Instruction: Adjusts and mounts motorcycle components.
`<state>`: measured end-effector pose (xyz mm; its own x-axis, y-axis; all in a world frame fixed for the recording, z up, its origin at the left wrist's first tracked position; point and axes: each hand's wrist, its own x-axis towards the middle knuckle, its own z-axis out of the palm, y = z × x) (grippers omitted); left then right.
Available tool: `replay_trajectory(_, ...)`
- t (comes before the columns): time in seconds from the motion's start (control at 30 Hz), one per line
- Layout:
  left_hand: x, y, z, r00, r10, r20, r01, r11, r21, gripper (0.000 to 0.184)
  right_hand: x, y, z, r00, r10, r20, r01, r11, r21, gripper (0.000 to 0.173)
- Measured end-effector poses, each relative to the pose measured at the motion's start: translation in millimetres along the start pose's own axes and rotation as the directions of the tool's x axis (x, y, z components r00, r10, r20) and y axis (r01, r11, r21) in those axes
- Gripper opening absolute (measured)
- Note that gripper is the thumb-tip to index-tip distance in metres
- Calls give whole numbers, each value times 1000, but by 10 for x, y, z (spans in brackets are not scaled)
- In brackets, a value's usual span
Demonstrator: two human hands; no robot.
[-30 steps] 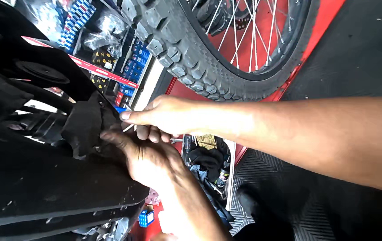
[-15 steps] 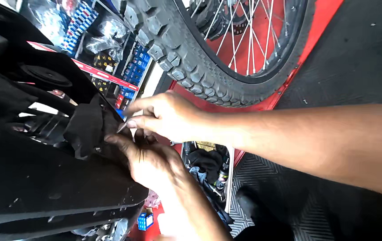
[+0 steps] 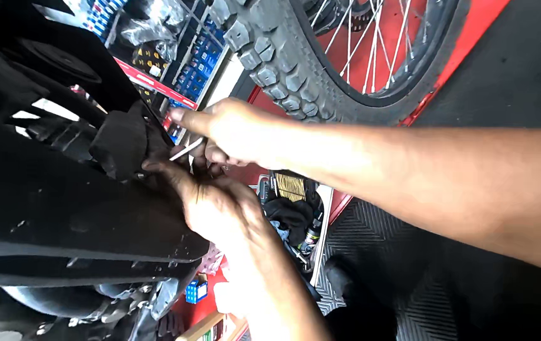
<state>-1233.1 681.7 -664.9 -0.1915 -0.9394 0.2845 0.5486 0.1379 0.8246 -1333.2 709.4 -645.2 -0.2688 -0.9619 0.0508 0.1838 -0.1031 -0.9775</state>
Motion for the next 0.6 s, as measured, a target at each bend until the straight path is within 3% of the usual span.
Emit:
replay_trajectory(0.03,14,-10,5,1000,9,-10,-9,1000,-7,36,28,-29,12,991,135,17,-136,986,97,56)
replay_trajectory(0.07,18,-17,14,999,21,-30,-21,1000,-1,35,37,-17,12,989,144,-7,-144,988,52,56)
replay_trajectory(0.13,9,-21,66,991,43,-123,-36,998,59,28,-4,91,-67,981,-171,-89,132,932,-338,47)
replay_trajectory(0.2,5,-4,85,983,27,-184,-11,996,87,25,0,259,-164,854,-520,16,399,635,-662,44)
replay_trajectory(0.23,15,4,77,979,24,-201,-4,995,95,25,15,322,-187,782,-617,90,462,476,-748,46)
replay_trajectory(0.27,27,2,71,975,29,-221,-5,994,110,24,30,350,-201,734,-667,129,487,384,-785,44)
replay_trajectory(0.3,24,3,69,970,26,-242,1,994,111,24,31,365,-188,722,-681,124,486,373,-790,41)
replay_trajectory(0.33,15,7,72,963,25,-267,6,993,116,22,14,371,-140,753,-655,67,462,454,-762,39)
replay_trajectory(0.37,8,12,76,960,25,-278,9,993,119,21,-8,341,-70,831,-555,-29,390,619,-682,38)
replay_trajectory(0.4,4,22,76,961,24,-276,10,993,121,20,-25,258,8,929,-347,-126,240,826,-510,39)
replay_trajectory(0.43,-5,42,77,963,20,-269,12,993,118,18,-23,158,80,981,-93,-173,46,966,-256,40)
replay_trajectory(0.47,-23,74,85,964,11,-266,20,993,112,15,-21,77,119,980,127,-156,-136,989,-51,40)
replay_trajectory(0.5,-44,112,97,964,-5,-266,34,994,105,14,-18,40,127,961,229,-152,-229,973,19,40)
replay_trajectory(0.53,-64,155,110,963,-35,-267,60,995,85,15,-19,51,114,958,208,-196,-221,974,-45,39)
replay_trajectory(0.6,-77,212,115,954,-62,-292,98,989,109,16,-17,221,-13,965,-150,-216,53,915,-400,34)
